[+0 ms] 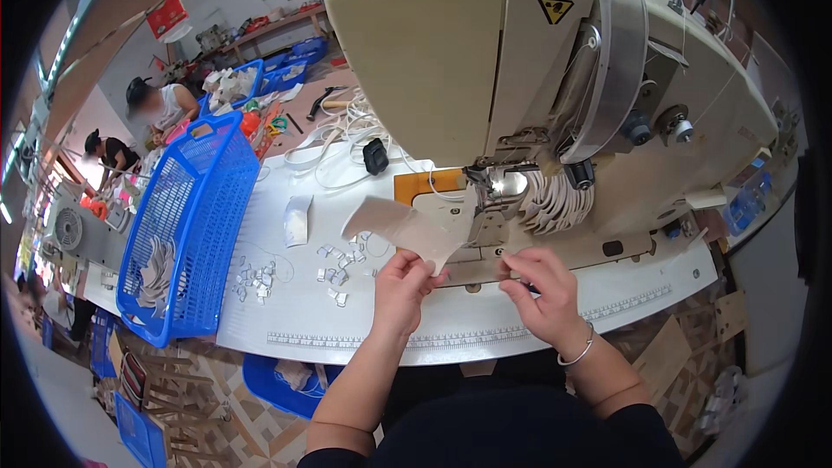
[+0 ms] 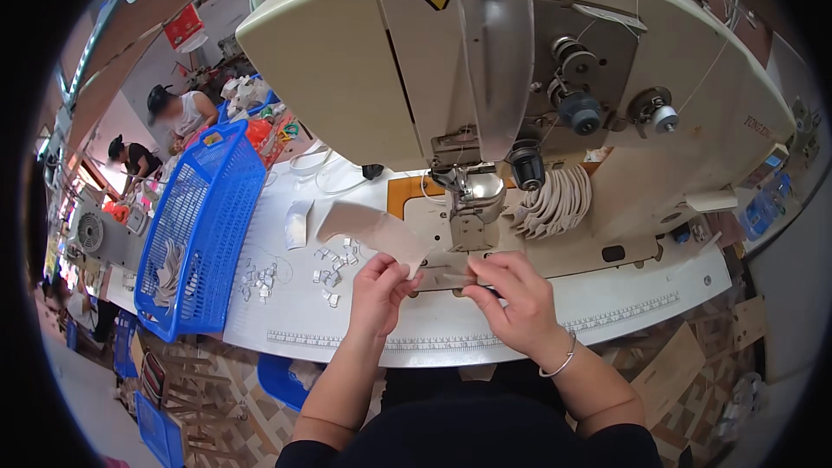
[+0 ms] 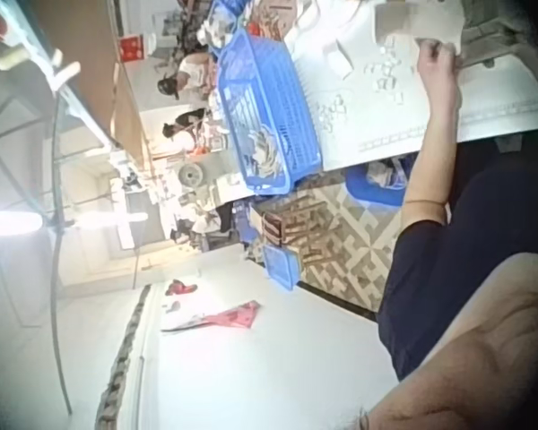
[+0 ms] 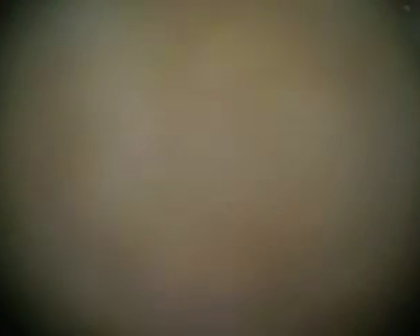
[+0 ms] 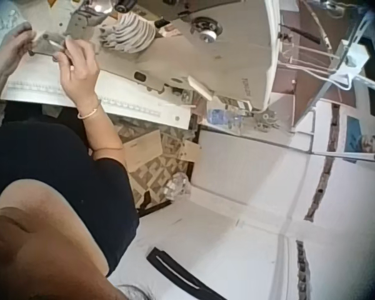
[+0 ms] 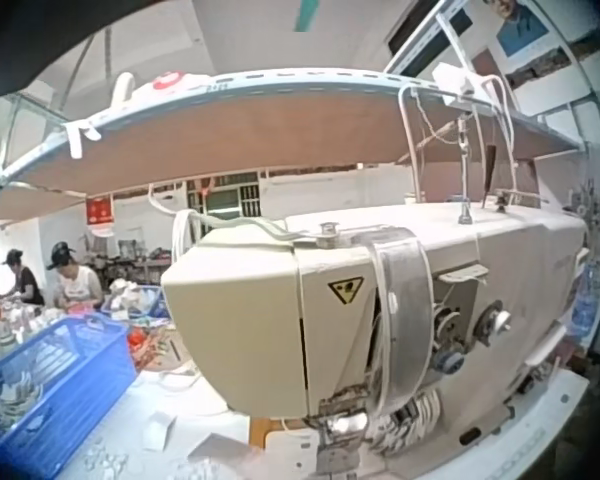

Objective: The person operates an industrial sewing machine to stitch small white fabric pieces, likely face masks. They repeatedly pick up pieces from a table, align them under the needle, sew them, and trim the excess thread with scissors before placing the finished items aside.

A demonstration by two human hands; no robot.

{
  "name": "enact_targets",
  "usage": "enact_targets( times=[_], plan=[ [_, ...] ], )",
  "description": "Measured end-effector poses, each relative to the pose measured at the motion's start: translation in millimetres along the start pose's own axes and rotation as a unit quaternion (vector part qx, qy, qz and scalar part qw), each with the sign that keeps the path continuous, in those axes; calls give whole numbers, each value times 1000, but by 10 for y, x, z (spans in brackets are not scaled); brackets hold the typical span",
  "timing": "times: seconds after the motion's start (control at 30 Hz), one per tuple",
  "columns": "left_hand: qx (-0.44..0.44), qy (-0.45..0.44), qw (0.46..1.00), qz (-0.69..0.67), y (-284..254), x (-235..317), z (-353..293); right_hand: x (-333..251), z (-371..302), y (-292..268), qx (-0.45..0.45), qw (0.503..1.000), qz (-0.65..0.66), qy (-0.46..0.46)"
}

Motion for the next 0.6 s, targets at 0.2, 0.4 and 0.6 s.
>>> enact_targets(
  times=[0.2,0.4,0.6],
  plan=[
    [22,-14,1000,1,-50,-142,-113,84,-49,359,7,980,-160,-116],
    [6,-9,1000,3,-24,-161,-183,137,-67,512,-10,981,-167,-96],
    [-8,-11,1000,0,-60,-170,-172,156,-33,558,-6,986,-137,-94]
  ],
)
Point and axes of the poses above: each hand's wrist, its own z-axis towards the middle knuckle, its own y-axis out of the palm, x = y × z, the point moved 1 cm from there along z, towards the middle knuckle, and after that the axes turned 11 degrees about -z, right-handed, at the moved point
